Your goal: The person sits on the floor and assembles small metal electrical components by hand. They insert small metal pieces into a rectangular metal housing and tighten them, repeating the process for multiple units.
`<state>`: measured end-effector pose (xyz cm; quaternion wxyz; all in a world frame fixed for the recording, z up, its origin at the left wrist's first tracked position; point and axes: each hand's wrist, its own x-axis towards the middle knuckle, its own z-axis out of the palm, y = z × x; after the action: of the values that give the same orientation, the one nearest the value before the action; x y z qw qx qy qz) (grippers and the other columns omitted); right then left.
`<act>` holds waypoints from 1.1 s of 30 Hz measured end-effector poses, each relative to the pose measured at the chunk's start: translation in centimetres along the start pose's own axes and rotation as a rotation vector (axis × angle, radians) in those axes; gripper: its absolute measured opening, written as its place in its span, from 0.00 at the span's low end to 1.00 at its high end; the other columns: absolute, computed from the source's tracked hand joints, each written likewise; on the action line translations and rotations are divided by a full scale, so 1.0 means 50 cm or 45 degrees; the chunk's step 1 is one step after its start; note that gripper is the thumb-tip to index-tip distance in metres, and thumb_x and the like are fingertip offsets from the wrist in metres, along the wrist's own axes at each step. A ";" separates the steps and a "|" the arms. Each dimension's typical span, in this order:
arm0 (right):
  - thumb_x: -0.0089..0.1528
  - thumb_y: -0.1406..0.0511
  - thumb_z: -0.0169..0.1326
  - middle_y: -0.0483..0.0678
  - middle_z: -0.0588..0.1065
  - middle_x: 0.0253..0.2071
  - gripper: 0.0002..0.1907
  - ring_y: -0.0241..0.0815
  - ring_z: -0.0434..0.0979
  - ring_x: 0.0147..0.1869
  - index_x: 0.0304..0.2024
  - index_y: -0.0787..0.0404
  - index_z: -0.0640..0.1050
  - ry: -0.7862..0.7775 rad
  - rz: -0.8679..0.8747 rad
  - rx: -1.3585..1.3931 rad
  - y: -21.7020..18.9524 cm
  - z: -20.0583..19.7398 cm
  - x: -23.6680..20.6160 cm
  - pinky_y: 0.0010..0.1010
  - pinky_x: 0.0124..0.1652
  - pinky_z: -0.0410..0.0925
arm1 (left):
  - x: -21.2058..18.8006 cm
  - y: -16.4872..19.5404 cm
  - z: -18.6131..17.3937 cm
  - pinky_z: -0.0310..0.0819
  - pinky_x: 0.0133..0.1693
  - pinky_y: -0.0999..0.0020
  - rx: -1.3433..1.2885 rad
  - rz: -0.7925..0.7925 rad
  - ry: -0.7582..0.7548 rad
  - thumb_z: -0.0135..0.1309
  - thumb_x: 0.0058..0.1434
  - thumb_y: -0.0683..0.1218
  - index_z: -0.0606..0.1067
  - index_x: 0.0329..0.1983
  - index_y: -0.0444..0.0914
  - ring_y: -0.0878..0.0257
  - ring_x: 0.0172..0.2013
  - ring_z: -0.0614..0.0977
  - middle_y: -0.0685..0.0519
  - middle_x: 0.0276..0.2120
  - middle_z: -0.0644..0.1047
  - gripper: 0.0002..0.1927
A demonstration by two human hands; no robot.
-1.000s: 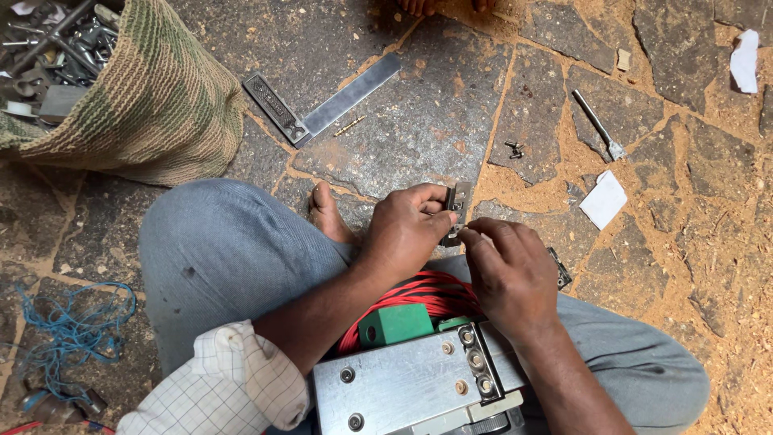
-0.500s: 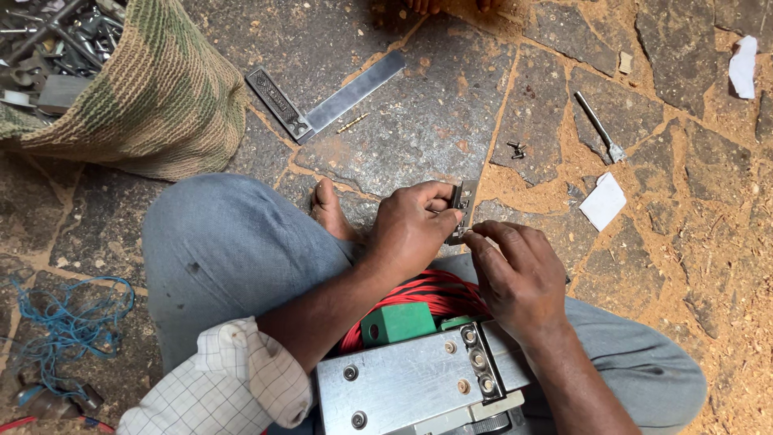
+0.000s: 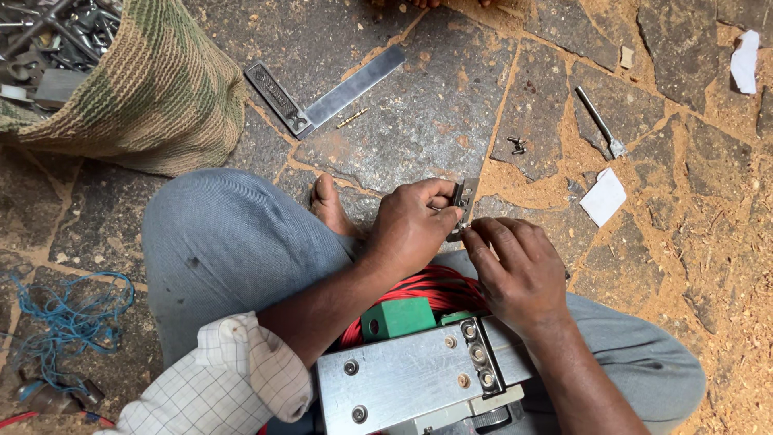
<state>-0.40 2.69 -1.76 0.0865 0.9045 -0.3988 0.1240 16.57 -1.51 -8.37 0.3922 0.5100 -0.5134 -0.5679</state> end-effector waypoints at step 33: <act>0.63 0.60 0.60 0.52 0.82 0.41 0.18 0.41 0.83 0.44 0.50 0.64 0.81 -0.316 1.214 0.904 0.100 0.097 0.083 0.32 0.44 0.73 | 0.037 -0.041 -0.022 0.83 0.41 0.62 -0.806 -0.334 -0.104 0.50 0.67 0.43 0.74 0.55 0.31 0.62 0.39 0.84 0.48 0.43 0.82 0.16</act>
<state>-0.66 -4.79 -4.88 -0.3327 0.6074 -0.7015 0.1682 17.49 -3.15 -10.64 0.4337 0.4016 -0.2569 -0.7646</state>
